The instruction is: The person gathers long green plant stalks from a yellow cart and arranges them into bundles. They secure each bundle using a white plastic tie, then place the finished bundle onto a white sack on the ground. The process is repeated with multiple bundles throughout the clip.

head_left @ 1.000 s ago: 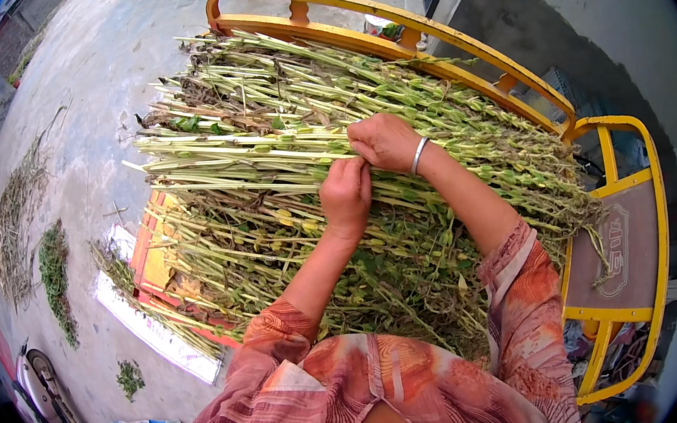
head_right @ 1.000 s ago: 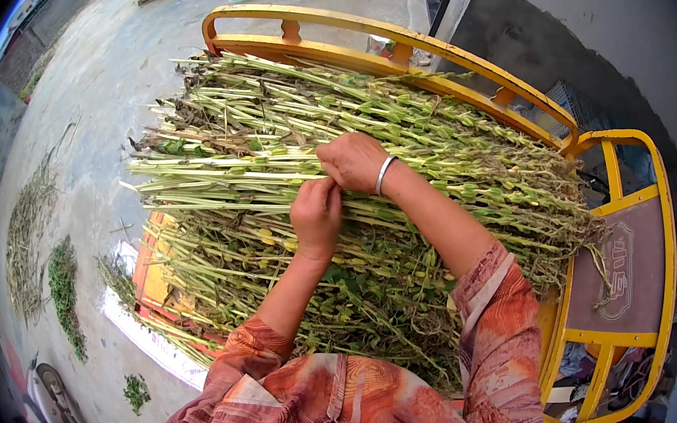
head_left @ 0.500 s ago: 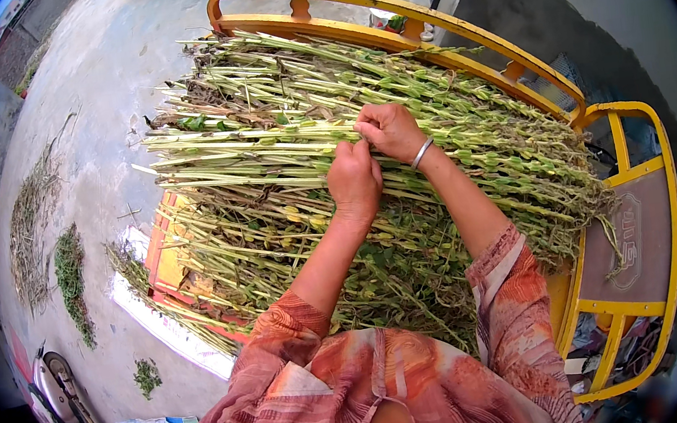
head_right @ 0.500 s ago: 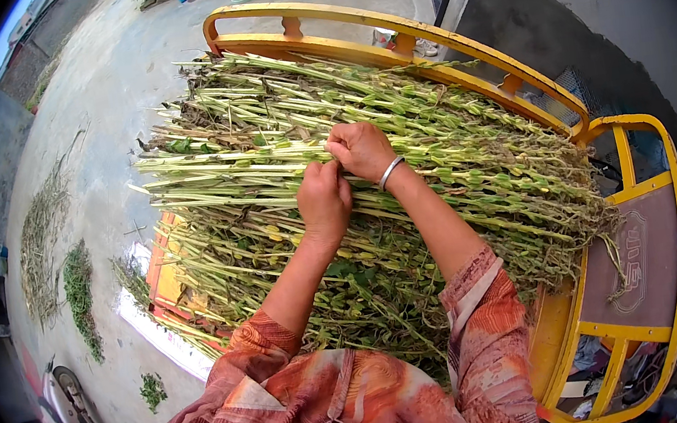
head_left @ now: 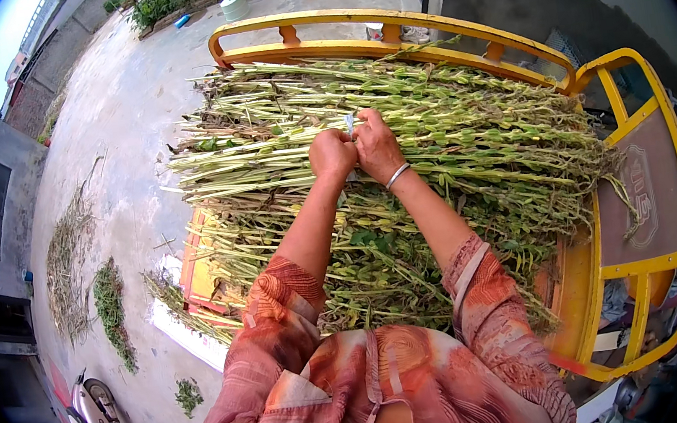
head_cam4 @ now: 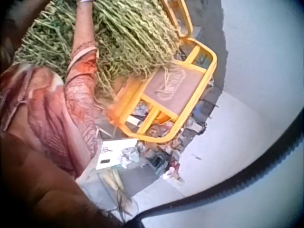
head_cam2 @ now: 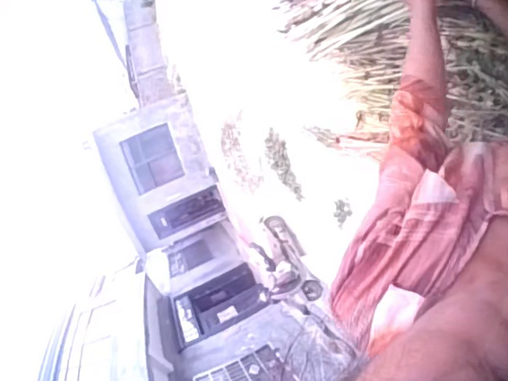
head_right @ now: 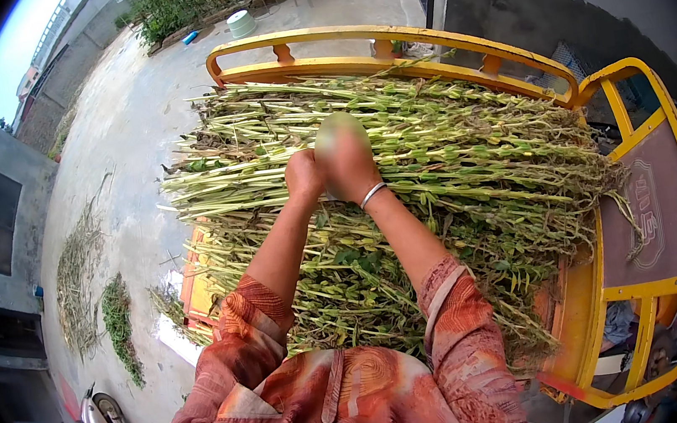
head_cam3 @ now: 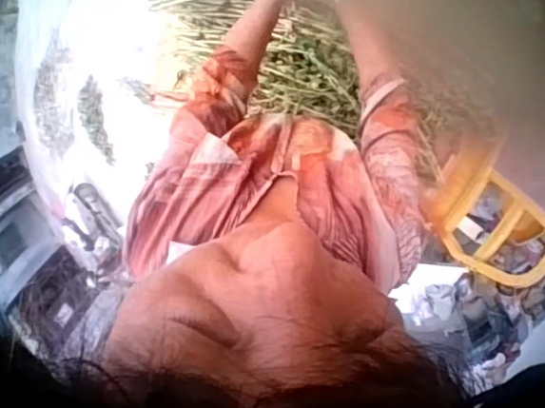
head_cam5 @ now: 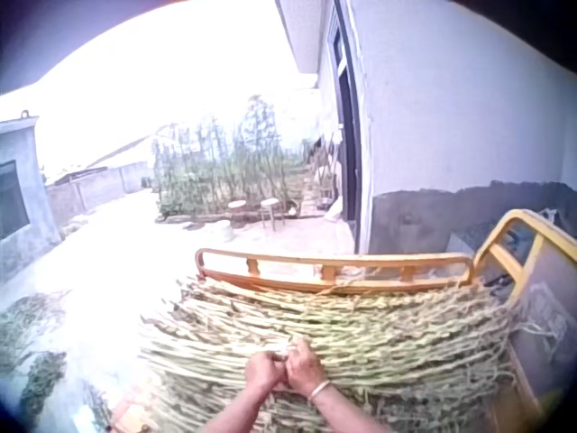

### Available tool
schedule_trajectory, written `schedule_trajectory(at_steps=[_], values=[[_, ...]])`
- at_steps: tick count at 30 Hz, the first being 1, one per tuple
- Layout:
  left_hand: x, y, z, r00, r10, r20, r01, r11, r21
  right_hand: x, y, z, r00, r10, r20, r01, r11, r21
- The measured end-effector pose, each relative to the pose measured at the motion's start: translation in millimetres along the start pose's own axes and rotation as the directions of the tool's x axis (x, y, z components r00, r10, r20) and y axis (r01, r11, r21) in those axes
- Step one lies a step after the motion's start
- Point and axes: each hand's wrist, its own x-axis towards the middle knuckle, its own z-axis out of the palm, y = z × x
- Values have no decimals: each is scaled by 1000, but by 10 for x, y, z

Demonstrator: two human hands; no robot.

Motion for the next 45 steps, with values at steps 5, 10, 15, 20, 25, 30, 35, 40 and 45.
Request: schedule_trajectory(at_steps=[5,10,15,20,25,30,35,40,45], values=[[300,-481,96,985,-61,164,101,963,-248,-86,7,105,994,110,20,-112,984,140],[207,-277,-145,888,-82,453,320,817,-479,-136,143,49,988,132,82,-146,968,203],[313,-513,-197,851,32,524,298,793,-532,-51,-24,-64,971,69,231,-90,992,85],[282,-454,-146,881,167,443,120,827,-549,-100,228,85,994,-8,110,-19,971,239],[-149,-448,-15,853,515,-84,-515,857,27,50,65,-95,982,-108,152,100,993,64],[-98,-309,-60,810,582,-76,-546,795,266,200,116,-11,992,4,125,-14,997,80],[-127,-376,88,729,681,-67,-600,684,416,317,379,108,995,13,98,-28,988,155],[-291,-577,-12,749,662,-3,-584,663,469,227,240,135,990,-64,127,57,996,61],[-440,-424,-66,831,555,-27,-520,793,317,140,90,-21,973,-93,212,108,992,-63]])
